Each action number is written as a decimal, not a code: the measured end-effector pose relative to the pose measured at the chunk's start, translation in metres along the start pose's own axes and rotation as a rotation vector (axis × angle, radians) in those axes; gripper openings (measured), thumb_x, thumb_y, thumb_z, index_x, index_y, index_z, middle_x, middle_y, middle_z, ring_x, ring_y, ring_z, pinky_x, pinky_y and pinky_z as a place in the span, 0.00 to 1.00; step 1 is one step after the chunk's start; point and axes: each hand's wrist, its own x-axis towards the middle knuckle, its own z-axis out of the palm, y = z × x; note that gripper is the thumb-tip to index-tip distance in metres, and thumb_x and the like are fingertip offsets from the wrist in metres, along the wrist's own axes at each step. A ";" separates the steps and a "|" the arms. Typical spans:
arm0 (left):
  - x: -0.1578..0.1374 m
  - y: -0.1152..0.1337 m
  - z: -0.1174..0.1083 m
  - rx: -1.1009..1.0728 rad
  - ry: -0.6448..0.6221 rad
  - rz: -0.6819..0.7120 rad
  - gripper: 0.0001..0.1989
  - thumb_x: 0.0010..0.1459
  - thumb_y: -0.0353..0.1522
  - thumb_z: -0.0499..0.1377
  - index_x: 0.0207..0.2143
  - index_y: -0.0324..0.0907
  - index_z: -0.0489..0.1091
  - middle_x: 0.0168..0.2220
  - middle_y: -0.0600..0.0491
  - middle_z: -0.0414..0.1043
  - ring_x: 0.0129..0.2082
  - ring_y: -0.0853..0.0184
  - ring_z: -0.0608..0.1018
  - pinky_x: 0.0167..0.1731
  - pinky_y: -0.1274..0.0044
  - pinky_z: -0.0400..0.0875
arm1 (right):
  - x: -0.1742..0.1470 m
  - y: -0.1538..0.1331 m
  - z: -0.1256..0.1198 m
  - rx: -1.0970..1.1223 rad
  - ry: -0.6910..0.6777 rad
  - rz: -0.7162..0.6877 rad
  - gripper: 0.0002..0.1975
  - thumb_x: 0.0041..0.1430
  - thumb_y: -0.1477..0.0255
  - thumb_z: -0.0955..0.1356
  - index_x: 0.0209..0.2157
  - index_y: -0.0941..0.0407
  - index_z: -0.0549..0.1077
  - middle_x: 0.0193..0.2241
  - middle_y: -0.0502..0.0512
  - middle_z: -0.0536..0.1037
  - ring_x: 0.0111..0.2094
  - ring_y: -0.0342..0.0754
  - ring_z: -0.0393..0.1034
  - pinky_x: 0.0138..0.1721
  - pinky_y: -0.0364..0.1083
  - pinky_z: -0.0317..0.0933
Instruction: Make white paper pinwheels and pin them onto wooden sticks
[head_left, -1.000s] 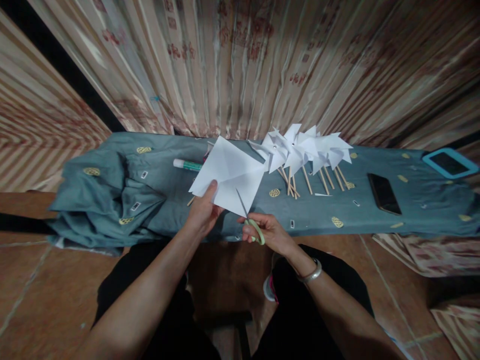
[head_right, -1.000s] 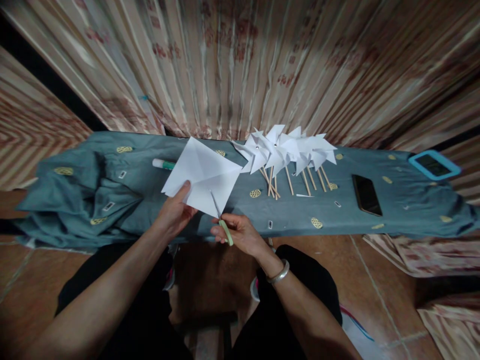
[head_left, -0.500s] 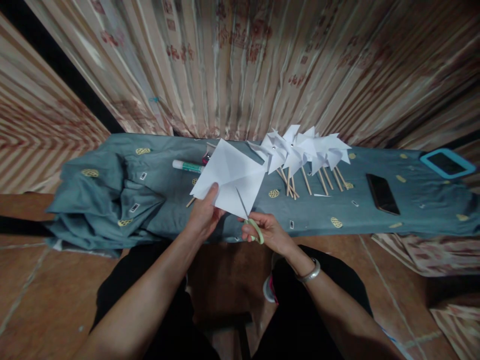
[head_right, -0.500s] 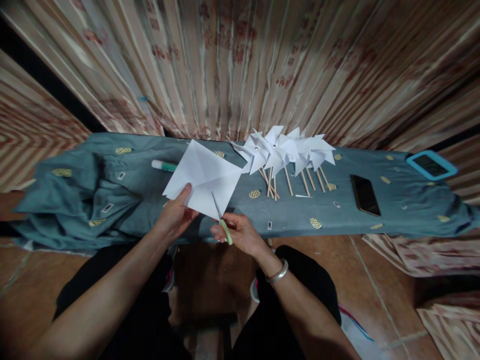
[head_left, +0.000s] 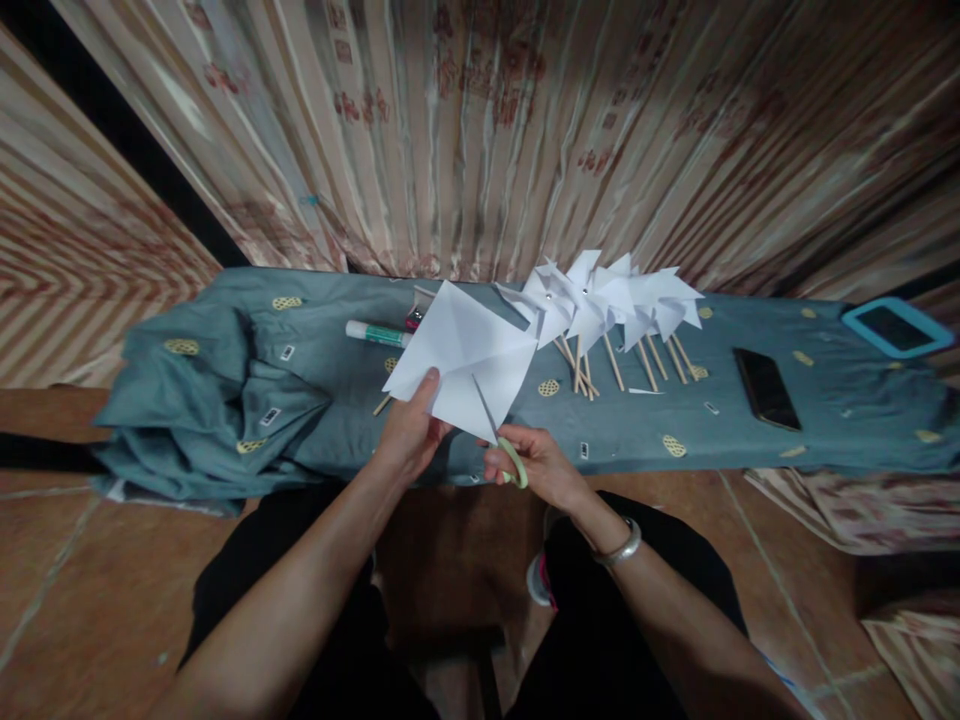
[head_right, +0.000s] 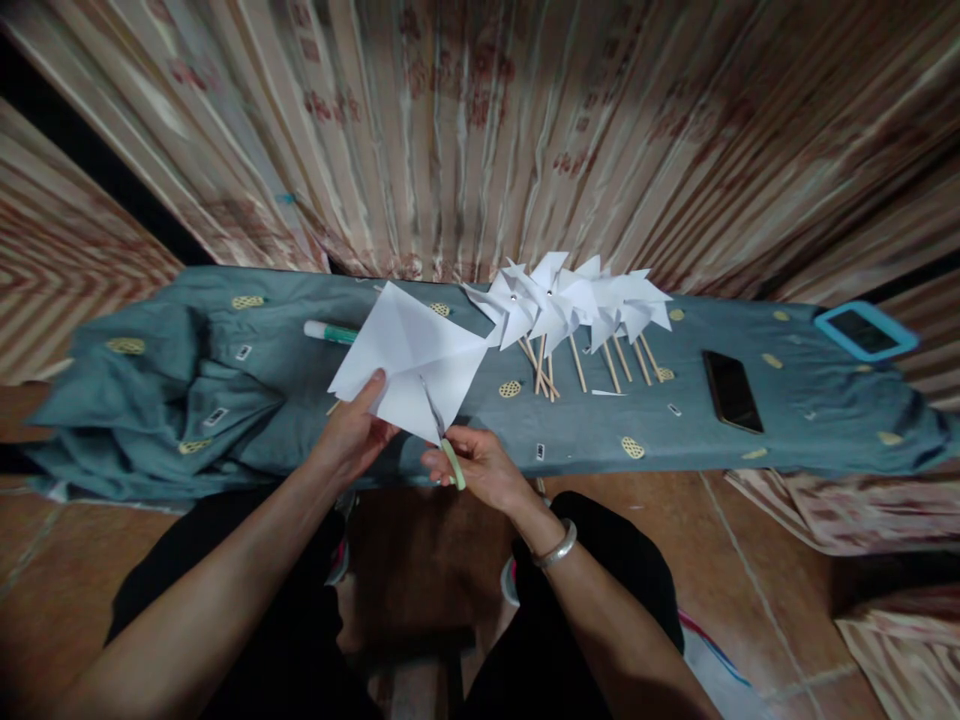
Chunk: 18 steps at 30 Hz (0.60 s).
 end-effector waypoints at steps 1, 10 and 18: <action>0.000 0.000 0.000 -0.001 0.003 0.000 0.08 0.61 0.26 0.56 0.43 0.38 0.72 0.35 0.51 0.79 0.30 0.70 0.79 0.42 0.74 0.77 | 0.000 0.000 0.000 0.001 0.004 0.006 0.20 0.39 0.60 0.78 0.27 0.58 0.73 0.19 0.46 0.74 0.19 0.37 0.65 0.21 0.38 0.58; 0.001 -0.001 -0.002 -0.014 0.009 0.003 0.09 0.61 0.26 0.57 0.43 0.37 0.72 0.36 0.50 0.78 0.29 0.70 0.79 0.40 0.74 0.77 | 0.001 0.001 0.001 0.021 0.019 0.011 0.20 0.37 0.60 0.79 0.27 0.59 0.75 0.17 0.46 0.74 0.17 0.36 0.64 0.19 0.38 0.58; 0.002 -0.002 -0.004 -0.020 0.000 0.002 0.11 0.60 0.27 0.57 0.45 0.38 0.71 0.38 0.49 0.79 0.32 0.68 0.80 0.40 0.74 0.77 | 0.002 0.003 0.002 0.001 0.006 -0.010 0.19 0.39 0.60 0.78 0.27 0.58 0.75 0.17 0.45 0.74 0.17 0.36 0.63 0.19 0.38 0.57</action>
